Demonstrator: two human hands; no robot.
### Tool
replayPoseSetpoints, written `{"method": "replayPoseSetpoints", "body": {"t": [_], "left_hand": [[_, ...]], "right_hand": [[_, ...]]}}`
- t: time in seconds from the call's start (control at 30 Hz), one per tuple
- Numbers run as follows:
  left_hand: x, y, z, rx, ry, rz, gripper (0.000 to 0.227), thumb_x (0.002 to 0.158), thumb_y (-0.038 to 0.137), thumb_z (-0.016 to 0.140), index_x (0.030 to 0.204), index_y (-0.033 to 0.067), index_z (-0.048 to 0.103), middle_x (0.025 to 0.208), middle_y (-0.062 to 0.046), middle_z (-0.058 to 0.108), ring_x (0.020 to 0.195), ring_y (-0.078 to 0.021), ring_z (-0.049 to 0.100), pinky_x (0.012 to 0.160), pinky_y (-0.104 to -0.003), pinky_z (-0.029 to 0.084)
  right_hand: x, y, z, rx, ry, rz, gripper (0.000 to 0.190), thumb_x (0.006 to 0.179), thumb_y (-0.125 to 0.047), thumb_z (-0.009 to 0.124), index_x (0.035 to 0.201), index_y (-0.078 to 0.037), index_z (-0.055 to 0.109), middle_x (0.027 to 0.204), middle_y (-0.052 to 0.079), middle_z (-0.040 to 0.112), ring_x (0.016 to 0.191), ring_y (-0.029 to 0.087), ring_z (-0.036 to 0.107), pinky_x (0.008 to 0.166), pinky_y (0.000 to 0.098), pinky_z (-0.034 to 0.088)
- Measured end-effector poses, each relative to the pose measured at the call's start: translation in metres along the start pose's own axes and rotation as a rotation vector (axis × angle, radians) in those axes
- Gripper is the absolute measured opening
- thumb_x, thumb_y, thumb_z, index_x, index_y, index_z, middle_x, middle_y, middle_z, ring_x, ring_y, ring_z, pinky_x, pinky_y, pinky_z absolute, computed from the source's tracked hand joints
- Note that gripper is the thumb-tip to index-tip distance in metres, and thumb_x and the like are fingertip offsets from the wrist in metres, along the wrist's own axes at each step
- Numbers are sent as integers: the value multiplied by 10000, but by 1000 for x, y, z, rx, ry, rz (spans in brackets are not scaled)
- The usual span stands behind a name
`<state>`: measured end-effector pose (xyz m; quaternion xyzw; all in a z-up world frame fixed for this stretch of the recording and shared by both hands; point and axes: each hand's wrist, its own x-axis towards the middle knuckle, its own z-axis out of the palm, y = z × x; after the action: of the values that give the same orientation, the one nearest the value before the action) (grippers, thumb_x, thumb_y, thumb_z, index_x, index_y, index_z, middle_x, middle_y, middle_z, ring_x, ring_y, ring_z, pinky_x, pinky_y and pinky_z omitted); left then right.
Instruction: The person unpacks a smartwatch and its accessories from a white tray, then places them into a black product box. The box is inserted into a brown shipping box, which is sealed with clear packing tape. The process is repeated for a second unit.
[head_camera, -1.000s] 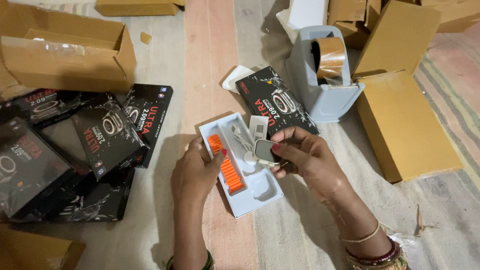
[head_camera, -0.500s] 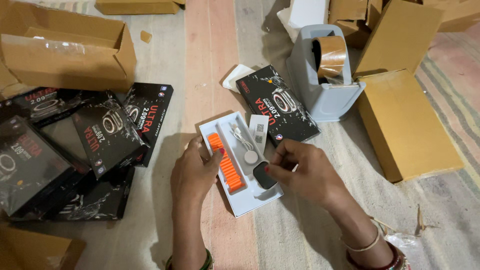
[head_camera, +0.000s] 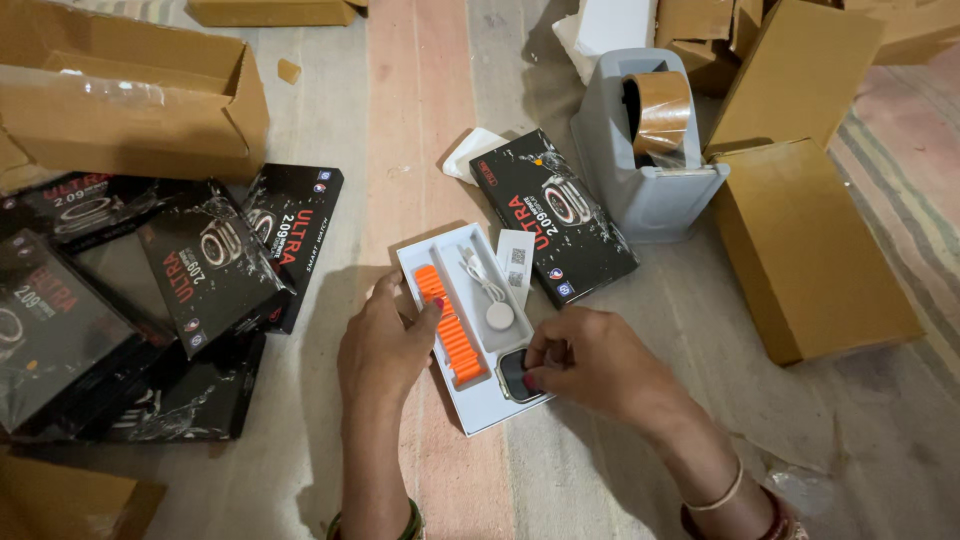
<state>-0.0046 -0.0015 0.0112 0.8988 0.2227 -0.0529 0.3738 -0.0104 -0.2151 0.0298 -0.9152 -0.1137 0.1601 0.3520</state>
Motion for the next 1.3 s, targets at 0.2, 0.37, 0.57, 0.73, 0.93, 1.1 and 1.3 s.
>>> {"method": "replayPoseSetpoints", "body": {"t": [0.2, 0.37, 0.57, 0.73, 0.93, 1.1, 1.3], "left_hand": [[1, 1, 2, 43, -13, -16, 591, 907, 363, 654, 1442, 164, 502, 865, -61, 791, 666, -167, 775, 727, -351, 589], [-2, 0, -1, -14, -1, 20, 535, 895, 343, 657, 1392, 179, 548, 865, -57, 788, 633, -204, 769, 724, -356, 584], [1, -2, 0, 2, 16, 7, 511, 878, 320, 658, 1367, 198, 581, 849, -83, 805, 704, -237, 783, 780, -393, 580], [3, -12, -5, 140, 195, 29, 496, 811, 358, 717, 1286, 229, 653, 1012, -104, 775, 970, -334, 724, 884, -472, 554], [2, -13, -9, 200, 208, -8, 556, 793, 390, 733, 1320, 244, 634, 1086, -152, 744, 1032, -368, 702, 910, -480, 548], [3, -19, -14, 182, 210, -15, 540, 795, 389, 732, 1307, 235, 650, 1081, -143, 747, 1040, -357, 708, 932, -470, 540], [4, -9, -8, -307, -115, -19, 532, 827, 119, 701, 1311, 14, 505, 916, -146, 777, 673, -257, 801, 546, -393, 665]], "right_hand": [[0, 2, 4, 3, 92, 6, 133, 758, -161, 809, 854, -76, 773, 710, 87, 711, 606, 163, 654, 600, 325, 527], [10, 12, 14, -14, 544, -169, 231, 828, -192, 759, 1040, -102, 738, 1078, 114, 713, 800, 200, 721, 711, 323, 594], [33, 26, 9, -335, 815, -238, 535, 635, -298, 874, 1077, -49, 703, 1226, 199, 652, 1153, 405, 549, 930, 488, 461], [32, 19, 10, -188, 726, -180, 328, 750, -278, 825, 1008, -93, 744, 1028, 128, 755, 904, 298, 713, 751, 404, 549], [30, 8, 33, 58, 399, -27, 277, 872, -196, 713, 1146, -174, 751, 922, 139, 770, 817, 253, 777, 712, 370, 599], [34, 16, 47, -45, 454, -269, 272, 812, -96, 744, 1083, -108, 764, 1091, 166, 751, 849, 321, 737, 739, 418, 581], [29, 6, 25, -100, 808, -360, 144, 839, -47, 720, 971, -103, 734, 1017, 97, 745, 853, 268, 732, 751, 354, 599]]}}
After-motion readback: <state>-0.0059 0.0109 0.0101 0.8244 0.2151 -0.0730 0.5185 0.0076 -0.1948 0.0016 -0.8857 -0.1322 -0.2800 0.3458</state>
